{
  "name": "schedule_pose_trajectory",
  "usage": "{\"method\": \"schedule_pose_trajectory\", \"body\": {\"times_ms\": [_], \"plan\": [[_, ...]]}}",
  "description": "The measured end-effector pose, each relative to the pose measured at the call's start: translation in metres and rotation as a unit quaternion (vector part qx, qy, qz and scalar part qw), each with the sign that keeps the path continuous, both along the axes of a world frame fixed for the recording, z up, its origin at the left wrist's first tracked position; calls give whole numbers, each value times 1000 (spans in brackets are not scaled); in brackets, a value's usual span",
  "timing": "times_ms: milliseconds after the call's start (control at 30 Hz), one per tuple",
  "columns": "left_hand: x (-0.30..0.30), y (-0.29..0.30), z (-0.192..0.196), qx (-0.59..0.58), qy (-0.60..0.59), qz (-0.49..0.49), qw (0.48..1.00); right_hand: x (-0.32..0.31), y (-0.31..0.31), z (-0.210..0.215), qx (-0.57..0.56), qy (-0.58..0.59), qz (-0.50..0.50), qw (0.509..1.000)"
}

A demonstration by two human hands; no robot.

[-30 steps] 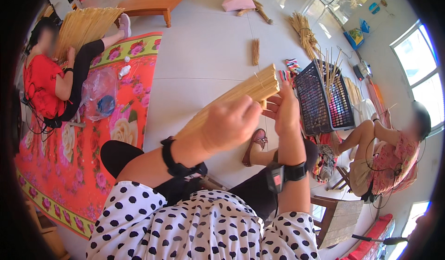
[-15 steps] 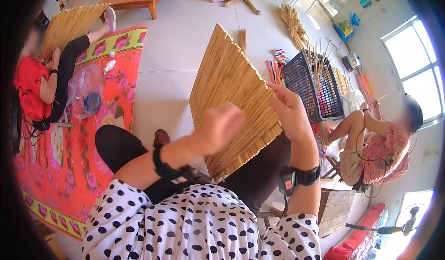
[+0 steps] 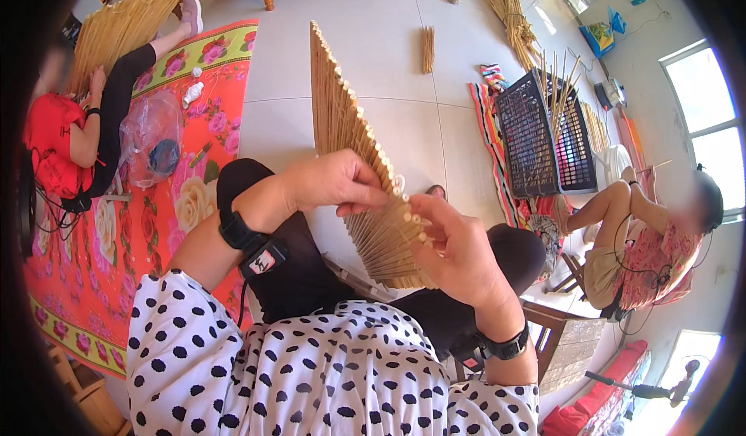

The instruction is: The person sits on the floor and weaves a bamboo mat by hand, threading a white string through the bamboo strips to secure them together. They repeatedly pull the string tight and adjust the mat's alignment.

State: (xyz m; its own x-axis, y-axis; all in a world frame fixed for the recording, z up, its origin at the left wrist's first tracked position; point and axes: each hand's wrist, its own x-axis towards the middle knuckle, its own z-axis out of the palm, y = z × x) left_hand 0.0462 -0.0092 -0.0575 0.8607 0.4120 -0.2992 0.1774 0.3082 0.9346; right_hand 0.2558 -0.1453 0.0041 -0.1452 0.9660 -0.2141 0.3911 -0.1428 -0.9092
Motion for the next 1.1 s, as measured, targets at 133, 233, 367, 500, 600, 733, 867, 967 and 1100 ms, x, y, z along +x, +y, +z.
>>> {"method": "schedule_pose_trajectory", "body": {"times_ms": [133,233,367,500,600,733,867,967,1100], "plan": [[-6,-21,-10,24,40,-40,998,-16,0,9,-88,9,-32,996],[-13,-43,-15,63,64,-38,995,-32,-5,-13,-47,-137,-31,989],[-14,-54,-25,123,81,-26,989,-48,-16,-27,-10,-178,-62,982],[-15,-55,-24,162,94,-34,982,-59,-16,-22,37,-272,-65,959],[-14,-58,-25,181,102,-43,977,-59,-13,-18,30,-307,-15,951],[-13,-56,-26,199,81,-63,975,-58,-15,-24,56,-330,4,942],[-16,-64,-28,224,58,-27,973,-62,-15,-27,65,-376,18,924],[-23,-71,-36,232,19,-10,972,-63,-15,-28,66,-404,36,912],[-43,-83,-44,269,-16,-2,963,-69,-10,-20,69,-336,38,939]]}}
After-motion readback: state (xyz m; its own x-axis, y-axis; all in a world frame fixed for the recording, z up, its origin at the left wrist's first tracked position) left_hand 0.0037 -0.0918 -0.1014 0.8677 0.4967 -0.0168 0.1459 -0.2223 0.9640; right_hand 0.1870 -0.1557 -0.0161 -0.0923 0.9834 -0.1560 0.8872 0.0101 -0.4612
